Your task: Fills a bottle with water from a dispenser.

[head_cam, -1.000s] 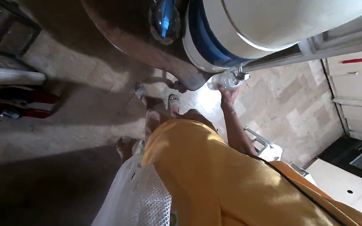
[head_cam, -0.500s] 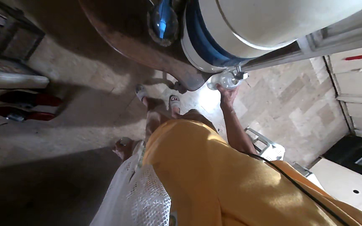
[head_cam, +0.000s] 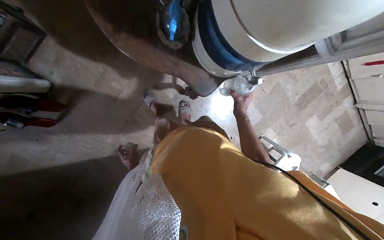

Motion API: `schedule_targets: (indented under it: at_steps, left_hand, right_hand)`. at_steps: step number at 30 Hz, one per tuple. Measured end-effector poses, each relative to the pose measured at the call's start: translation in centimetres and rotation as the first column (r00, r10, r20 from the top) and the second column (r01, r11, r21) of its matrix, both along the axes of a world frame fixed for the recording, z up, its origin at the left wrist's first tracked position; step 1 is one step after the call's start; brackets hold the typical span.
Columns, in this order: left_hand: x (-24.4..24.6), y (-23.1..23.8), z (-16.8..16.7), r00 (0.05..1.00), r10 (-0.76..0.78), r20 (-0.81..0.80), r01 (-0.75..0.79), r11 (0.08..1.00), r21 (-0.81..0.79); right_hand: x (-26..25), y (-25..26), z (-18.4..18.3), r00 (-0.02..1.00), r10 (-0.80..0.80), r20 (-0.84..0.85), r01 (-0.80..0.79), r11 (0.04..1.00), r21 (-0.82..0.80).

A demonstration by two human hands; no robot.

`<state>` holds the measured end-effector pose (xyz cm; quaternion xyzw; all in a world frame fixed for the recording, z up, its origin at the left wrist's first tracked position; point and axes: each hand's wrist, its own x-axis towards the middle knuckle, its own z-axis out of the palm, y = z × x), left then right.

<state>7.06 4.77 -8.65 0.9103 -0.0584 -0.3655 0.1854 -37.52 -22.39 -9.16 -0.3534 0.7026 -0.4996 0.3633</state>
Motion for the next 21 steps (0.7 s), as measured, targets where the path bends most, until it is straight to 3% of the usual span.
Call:
schedule_targets:
  at_steps: [3, 14, 17, 21]
  left_hand:
    - [-0.3, -1.6, 2.3, 1.000, 0.006, -0.016, -0.006, 1.000, -0.013]
    - [0.7, 1.1, -1.6, 1.000, -0.010, 0.005, 0.010, 1.000, 0.019]
    - [-0.2, 0.3, 0.2, 1.000, 0.021, -0.013, -0.020, 0.998, 0.055]
    - [-0.3, 1.7, -1.5, 0.999, 0.039, 0.008, -0.039, 0.999, 0.011]
  right_hand:
    - [-0.1, 0.0, -0.1, 0.999, 0.012, 0.034, -0.010, 0.999, -0.035]
    - [-0.4, 0.1, -0.6, 1.000, 0.009, 0.022, -0.009, 1.000, -0.018]
    - [-0.5, 0.1, -0.8, 0.999, 0.009, 0.034, -0.009, 1.000, -0.014]
    - [-0.4, 0.1, -0.7, 0.999, -0.006, 0.050, 0.007, 1.000, -0.018]
